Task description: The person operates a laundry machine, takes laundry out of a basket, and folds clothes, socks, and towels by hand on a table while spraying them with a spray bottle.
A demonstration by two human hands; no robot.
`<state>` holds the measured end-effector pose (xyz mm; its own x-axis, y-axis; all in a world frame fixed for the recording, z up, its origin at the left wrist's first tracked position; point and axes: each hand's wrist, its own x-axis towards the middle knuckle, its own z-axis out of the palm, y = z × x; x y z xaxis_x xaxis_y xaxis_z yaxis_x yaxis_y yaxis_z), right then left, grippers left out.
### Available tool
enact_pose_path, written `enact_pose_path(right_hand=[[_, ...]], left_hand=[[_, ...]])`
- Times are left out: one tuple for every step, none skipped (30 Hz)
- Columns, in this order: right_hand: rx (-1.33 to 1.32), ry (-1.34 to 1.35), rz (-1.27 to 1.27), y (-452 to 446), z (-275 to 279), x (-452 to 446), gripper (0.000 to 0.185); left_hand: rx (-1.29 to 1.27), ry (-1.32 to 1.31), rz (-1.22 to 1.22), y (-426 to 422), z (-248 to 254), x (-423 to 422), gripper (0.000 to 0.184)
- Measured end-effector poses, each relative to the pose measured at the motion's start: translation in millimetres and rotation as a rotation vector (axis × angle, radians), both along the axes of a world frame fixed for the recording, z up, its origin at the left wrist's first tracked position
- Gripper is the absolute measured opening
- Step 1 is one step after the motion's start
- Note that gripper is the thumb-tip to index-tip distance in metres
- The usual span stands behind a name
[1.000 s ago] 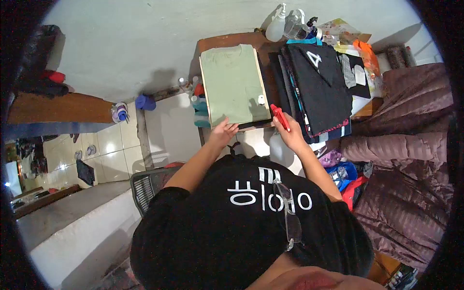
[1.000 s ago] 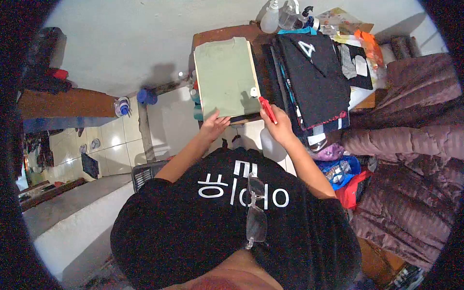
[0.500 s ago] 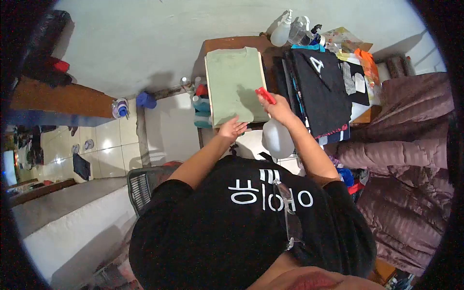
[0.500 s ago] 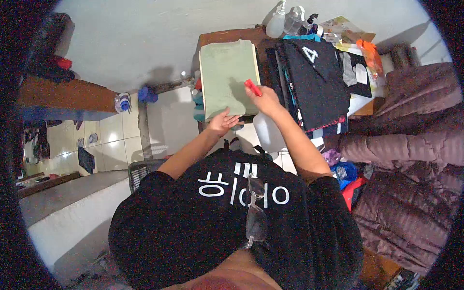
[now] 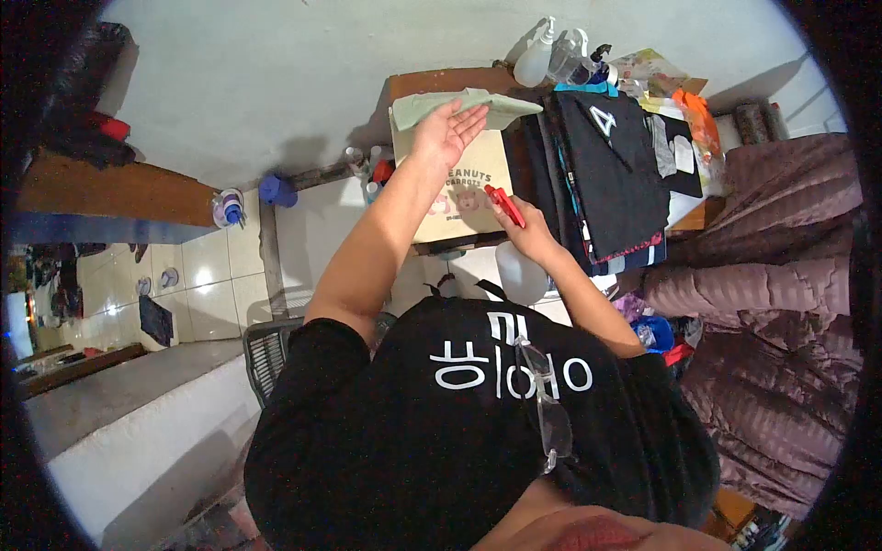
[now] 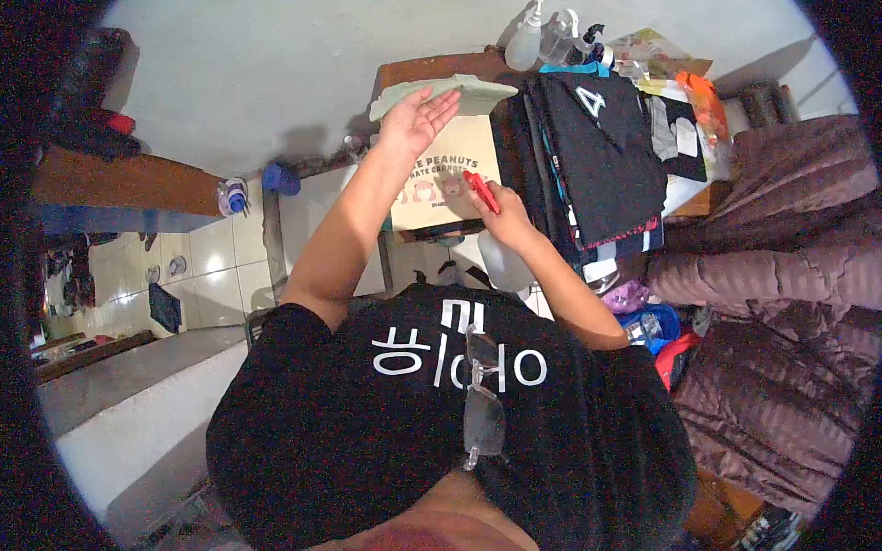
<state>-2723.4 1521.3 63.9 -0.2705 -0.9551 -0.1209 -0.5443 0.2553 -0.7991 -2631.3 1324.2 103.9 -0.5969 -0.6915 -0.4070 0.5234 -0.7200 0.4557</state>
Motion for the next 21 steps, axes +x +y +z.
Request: enact_pose_path(right_hand=[[0.039,-0.026,-0.038,-2,-1,-1,0.035],[0.084,0.008,-0.003,0,-4,-2,0.038],[0.129,0.042,0.033,5,-10,-3,0.04],[0.173,0.075,0.069,10,-13,-5,0.042],[0.224,0.096,0.093,15,-9,-6,0.043],[0.275,0.12,0.117,20,-1,-7,0.044],[0.325,0.145,0.141,24,4,-9,0.046],[0.274,0.059,0.129,27,5,-15,0.043],[0.213,-0.008,0.119,22,16,-19,0.043],[0.155,-0.075,0.108,15,41,-24,0.042],[0.1,-0.145,0.094,7,63,-28,0.042],[0.03,-0.152,0.08,-6,79,-36,0.041],[-0.044,-0.157,0.068,-25,95,-44,0.041],[-0.129,-0.197,0.034,-45,110,-49,0.041],[-0.215,-0.238,0.001,-68,122,-54,0.041],[-0.23,-0.236,-0.03,-92,131,-60,0.041],[-0.246,-0.236,-0.059,-118,133,-67,0.042],[-0.33,-0.166,-0.04,-146,127,-78,0.042],[-0.415,-0.096,-0.018,-175,117,-89,0.042],[-0.455,-0.108,-0.005,-203,102,-100,0.042],[-0.491,-0.123,0.008,-230,82,-113,0.041]], left_hand=[[0.027,0.002,-0.021,3,-6,2,0.036],[0.055,0.002,-0.042,8,-22,6,0.037],[0.083,0.002,-0.063,14,-38,11,0.038],[0.125,-0.04,-0.108,26,-56,19,0.037],[0.168,-0.081,-0.153,43,-76,31,0.037],[0.218,-0.002,-0.208,63,-110,49,0.036],[0.268,0.079,-0.262,82,-133,69,0.036],[0.366,-0.053,-0.292,101,-131,83,0.035],[0.465,-0.184,-0.322,116,-130,96,0.035],[0.529,-0.18,-0.401,126,-139,112,0.034],[0.597,-0.176,-0.482,132,-151,129,0.032],[0.496,-0.281,-0.481,136,-156,142,0.031],[0.39,-0.383,-0.478,137,-160,153,0.031],[0.279,-0.484,-0.471,135,-161,160,0.03],[0.111,-0.61,-0.393,132,-161,163,0.03],[-0.061,-0.734,-0.309,127,-160,165,0.029],[-0.234,-0.854,-0.22,121,-158,167,0.03],[-0.361,-0.943,-0.196,117,-150,164,0.03],[-0.488,-1.031,-0.169,112,-137,157,0.031],[-0.615,-1.118,-0.14,106,-132,153,0.033],[-0.665,-1.157,-0.163,100,-152,152,0.034]])
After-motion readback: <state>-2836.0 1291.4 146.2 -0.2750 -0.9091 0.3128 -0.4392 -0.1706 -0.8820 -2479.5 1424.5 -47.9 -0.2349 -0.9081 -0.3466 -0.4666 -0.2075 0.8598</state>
